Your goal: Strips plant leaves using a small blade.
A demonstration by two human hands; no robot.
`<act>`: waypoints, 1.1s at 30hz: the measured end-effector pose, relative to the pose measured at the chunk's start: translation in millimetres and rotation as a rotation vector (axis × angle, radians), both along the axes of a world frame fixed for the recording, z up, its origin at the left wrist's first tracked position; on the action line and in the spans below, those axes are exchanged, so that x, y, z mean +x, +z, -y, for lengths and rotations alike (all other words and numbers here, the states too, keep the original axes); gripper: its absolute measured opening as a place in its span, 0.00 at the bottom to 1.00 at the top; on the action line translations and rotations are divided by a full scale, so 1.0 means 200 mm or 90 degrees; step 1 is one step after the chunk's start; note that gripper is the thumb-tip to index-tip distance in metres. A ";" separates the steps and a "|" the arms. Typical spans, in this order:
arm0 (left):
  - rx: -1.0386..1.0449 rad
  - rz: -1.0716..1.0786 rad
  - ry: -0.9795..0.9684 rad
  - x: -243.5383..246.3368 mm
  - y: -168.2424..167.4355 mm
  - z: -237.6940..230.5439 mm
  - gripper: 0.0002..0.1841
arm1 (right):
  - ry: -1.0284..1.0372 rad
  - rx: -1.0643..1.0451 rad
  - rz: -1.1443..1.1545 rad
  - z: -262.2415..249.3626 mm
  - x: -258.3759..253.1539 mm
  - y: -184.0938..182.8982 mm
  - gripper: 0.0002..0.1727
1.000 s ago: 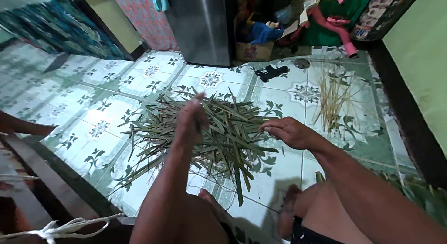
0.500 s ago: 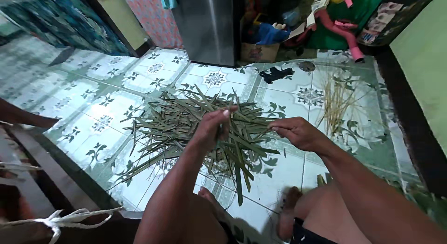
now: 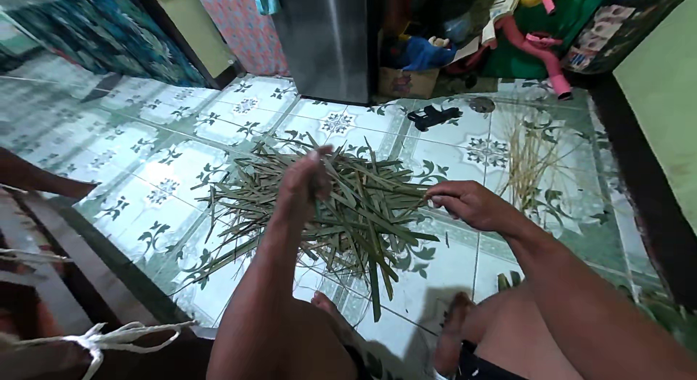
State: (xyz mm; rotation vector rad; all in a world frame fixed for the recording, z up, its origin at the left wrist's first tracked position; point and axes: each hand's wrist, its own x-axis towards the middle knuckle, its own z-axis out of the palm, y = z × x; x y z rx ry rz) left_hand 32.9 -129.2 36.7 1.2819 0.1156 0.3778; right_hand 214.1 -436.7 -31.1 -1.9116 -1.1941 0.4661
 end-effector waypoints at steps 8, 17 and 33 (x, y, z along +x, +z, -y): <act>-0.081 0.145 0.136 -0.09 0.06 -0.19 0.20 | -0.016 0.003 -0.032 0.06 0.05 0.00 0.17; 0.081 -0.192 -0.173 0.08 -0.15 0.37 0.17 | 0.062 0.087 -0.065 -0.07 -0.11 0.01 0.16; -0.001 0.048 0.028 -0.04 0.03 -0.06 0.19 | 0.030 0.049 0.042 0.11 0.02 0.01 0.16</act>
